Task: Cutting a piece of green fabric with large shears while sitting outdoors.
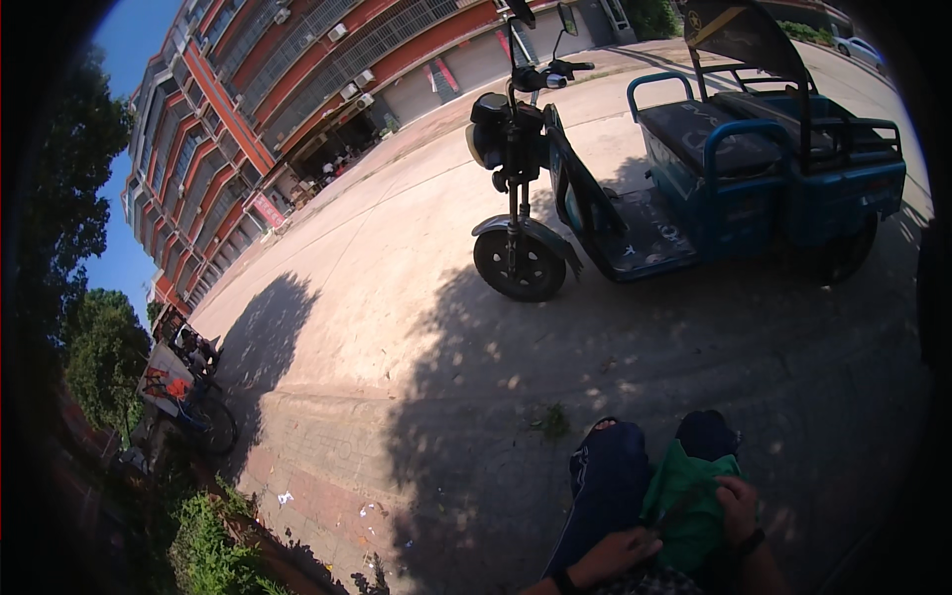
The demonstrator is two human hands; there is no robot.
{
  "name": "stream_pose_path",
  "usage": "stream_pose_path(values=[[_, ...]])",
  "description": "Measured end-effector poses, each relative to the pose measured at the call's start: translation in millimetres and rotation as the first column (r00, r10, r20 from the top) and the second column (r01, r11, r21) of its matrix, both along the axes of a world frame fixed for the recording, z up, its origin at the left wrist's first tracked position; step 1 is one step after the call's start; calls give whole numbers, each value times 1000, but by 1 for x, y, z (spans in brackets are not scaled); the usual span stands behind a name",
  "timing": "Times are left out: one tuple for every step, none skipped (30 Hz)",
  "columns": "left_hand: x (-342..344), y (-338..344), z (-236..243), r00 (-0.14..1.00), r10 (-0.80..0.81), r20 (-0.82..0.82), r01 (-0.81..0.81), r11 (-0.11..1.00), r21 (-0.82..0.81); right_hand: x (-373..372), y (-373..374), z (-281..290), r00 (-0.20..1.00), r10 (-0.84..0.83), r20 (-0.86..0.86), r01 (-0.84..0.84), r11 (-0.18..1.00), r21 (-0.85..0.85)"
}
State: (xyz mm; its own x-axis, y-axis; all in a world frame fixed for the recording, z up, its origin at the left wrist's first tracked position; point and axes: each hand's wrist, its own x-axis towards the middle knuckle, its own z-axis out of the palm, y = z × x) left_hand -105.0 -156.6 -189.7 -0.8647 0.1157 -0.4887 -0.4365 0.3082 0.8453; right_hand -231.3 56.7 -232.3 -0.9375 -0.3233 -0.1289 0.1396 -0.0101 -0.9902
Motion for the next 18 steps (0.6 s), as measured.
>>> stream_pose_path(values=[[0, -1, 1, 1000, 9, 7, -10, 999, 30, 0, -1, -2, 1000, -5, 3, 5, 1000, -3], [1, 1, 1, 1000, 11, 6, -11, 1000, 28, 0, 0, -3, 1000, -3, 2, 3, 1000, -5], [2, 2, 2, 999, -27, -41, 26, 1000, -9, 1, 1, -5, 1000, -10, -18, 11, 1000, 11], [3, 3, 4, 994, -66, -86, 62, 997, -49, 1, 1, -5, 999, -17, -39, 18, 1000, 26], [1, 3, 5, 995, -69, -78, 66, 997, -42, 1, 2, -5, 999, -21, -31, 22, 999, 33], [0, 3, 7, 996, -59, -64, 58, 998, -20, 1, 3, -5, 999, -23, -28, 24, 999, 44], [-1, 3, 7, 998, -49, -48, 49, 999, 2, 1, 4, -5, 999, -25, -24, 26, 998, 55], [1, 5, 3, 998, -46, -54, 46, 999, -2, 1, 4, -3, 999, -22, -30, 23, 998, 51], [3, 8, -5, 999, 40, -21, -39, 999, 18, 2, 4, -2, 999, -19, -36, 21, 998, 62], [5, 11, -11, 992, 124, 15, -125, 992, 37, 2, 4, 0, 999, -16, -41, 19, 997, 74], [4, 9, -9, 992, 123, 14, -123, 992, 35, 2, 4, 0, 999, -18, -42, 21, 997, 71], [4, 7, -7, 997, 77, 18, -78, 996, 41, 2, 4, -1, 999, -18, -34, 20, 998, 59], [3, 5, -4, 999, 32, 23, -33, 998, 49, 2, 4, -1, 1000, -19, -26, 20, 999, 48], [2, 4, 0, 999, 32, 23, -33, 998, 47, 1, 3, -1, 999, -19, -26, 20, 999, 46], [1, 3, 6, 1000, 1, -23, -1, 1000, 16, 0, 1, -2, 999, -22, -32, 23, 999, 40], [0, 3, 8, 997, -30, -68, 29, 999, -17, 0, 1, -3, 999, -24, -37, 25, 999, 36], [-1, 2, 5, 997, -30, -69, 28, 999, -17, -1, 0, -3, 999, -23, -38, 24, 999, 35], [0, 1, 0, 998, -1, -57, 0, 1000, -11, -1, -1, -2, 999, -20, -34, 22, 999, 33]])
